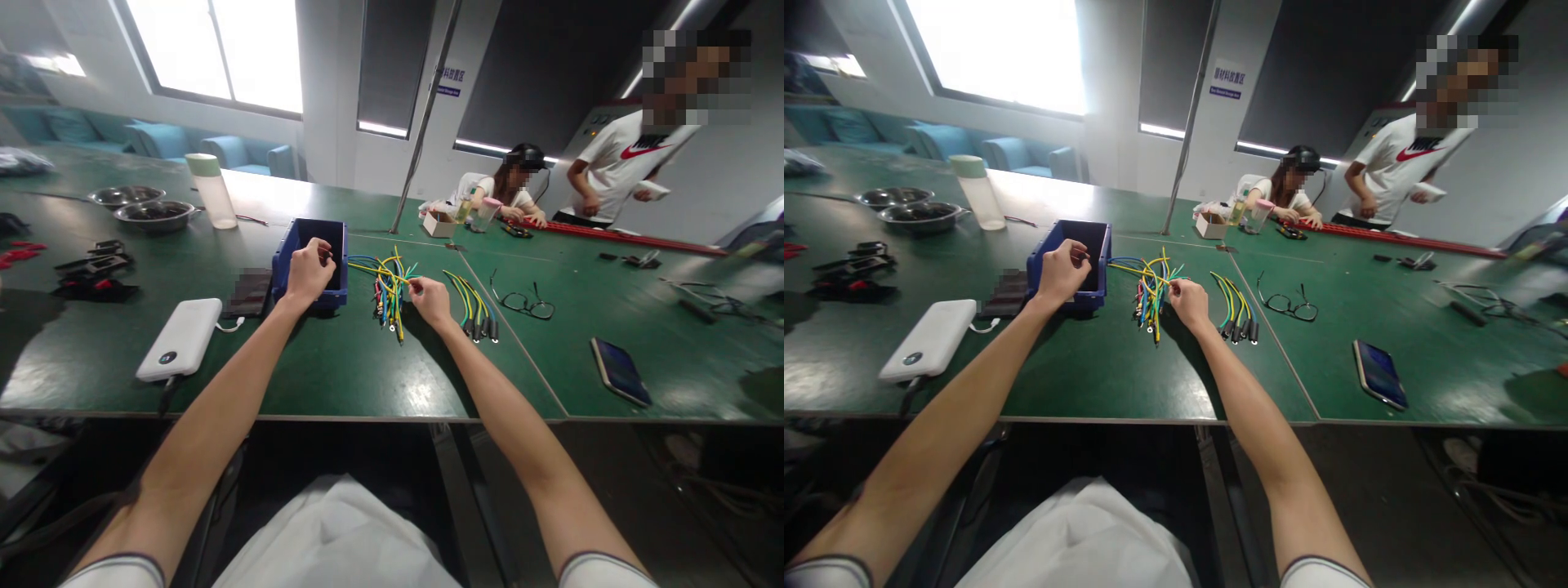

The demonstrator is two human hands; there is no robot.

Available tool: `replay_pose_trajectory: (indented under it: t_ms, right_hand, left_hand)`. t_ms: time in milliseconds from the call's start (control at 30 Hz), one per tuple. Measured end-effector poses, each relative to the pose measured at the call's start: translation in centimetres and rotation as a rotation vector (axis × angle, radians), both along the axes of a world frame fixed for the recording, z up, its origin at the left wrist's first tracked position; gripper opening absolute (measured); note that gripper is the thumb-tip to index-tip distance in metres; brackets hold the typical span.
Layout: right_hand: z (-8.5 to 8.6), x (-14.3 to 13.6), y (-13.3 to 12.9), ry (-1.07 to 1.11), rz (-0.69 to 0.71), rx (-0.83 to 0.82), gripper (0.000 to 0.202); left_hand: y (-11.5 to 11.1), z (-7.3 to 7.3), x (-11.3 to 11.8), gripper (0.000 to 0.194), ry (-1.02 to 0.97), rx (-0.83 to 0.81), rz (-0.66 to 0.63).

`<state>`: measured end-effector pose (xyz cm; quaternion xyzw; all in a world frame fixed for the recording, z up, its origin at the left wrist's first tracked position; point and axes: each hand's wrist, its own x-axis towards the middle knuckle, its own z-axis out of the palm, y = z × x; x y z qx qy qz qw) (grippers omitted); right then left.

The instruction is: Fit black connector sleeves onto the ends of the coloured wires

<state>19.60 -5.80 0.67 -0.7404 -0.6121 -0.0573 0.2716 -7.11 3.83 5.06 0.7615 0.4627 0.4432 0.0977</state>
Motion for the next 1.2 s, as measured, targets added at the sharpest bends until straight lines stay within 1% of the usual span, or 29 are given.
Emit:
replay_pose_trajectory:
  t_ms: [100,200,300,400,533,600,733,867,1033,1200]
  right_hand:
    - [0.1,0.3,0.0,0.102,-0.009,0.090,0.025]
    - [0.3,0.4,-0.2,0.167,0.010,0.180,0.025]
    - [0.4,0.3,-0.4,0.206,-0.002,0.286,0.026]
    - [0.6,0.2,-0.4,0.324,-0.005,0.383,0.029]
    - [1.4,0.1,-0.5,0.574,0.030,0.419,0.031]
    - [2.0,0.0,-0.7,0.614,0.015,0.451,0.031]
    - [2.9,-0.1,-1.2,0.576,-0.060,0.493,0.037]
    - [3.1,-0.1,-1.7,0.489,-0.055,0.526,0.040]
    - [3.2,-0.4,-2.6,0.346,-0.084,0.476,0.040]
    - [3.6,-0.8,-2.9,0.310,-0.106,0.421,0.041]
  left_hand:
    - [-0.7,0.2,0.4,0.029,-0.075,0.047,-0.005]
    - [-1.4,0.5,0.7,0.029,-0.077,0.071,0.018]
    - [-1.9,0.6,1.0,0.029,-0.069,0.080,0.027]
    - [-2.2,0.4,1.4,0.028,-0.069,0.094,-0.009]
    - [-2.3,-0.1,1.8,0.028,-0.087,0.120,-0.092]
    - [-2.3,-0.3,2.0,0.027,-0.096,0.134,-0.142]
    - [-2.7,-0.5,2.3,0.023,-0.086,0.135,-0.185]
    - [-3.1,-0.6,2.6,0.019,-0.063,0.114,-0.205]
    - [-3.5,-0.9,2.9,0.014,-0.047,0.137,-0.279]
    - [-3.8,-1.2,3.2,0.012,-0.042,0.166,-0.326]
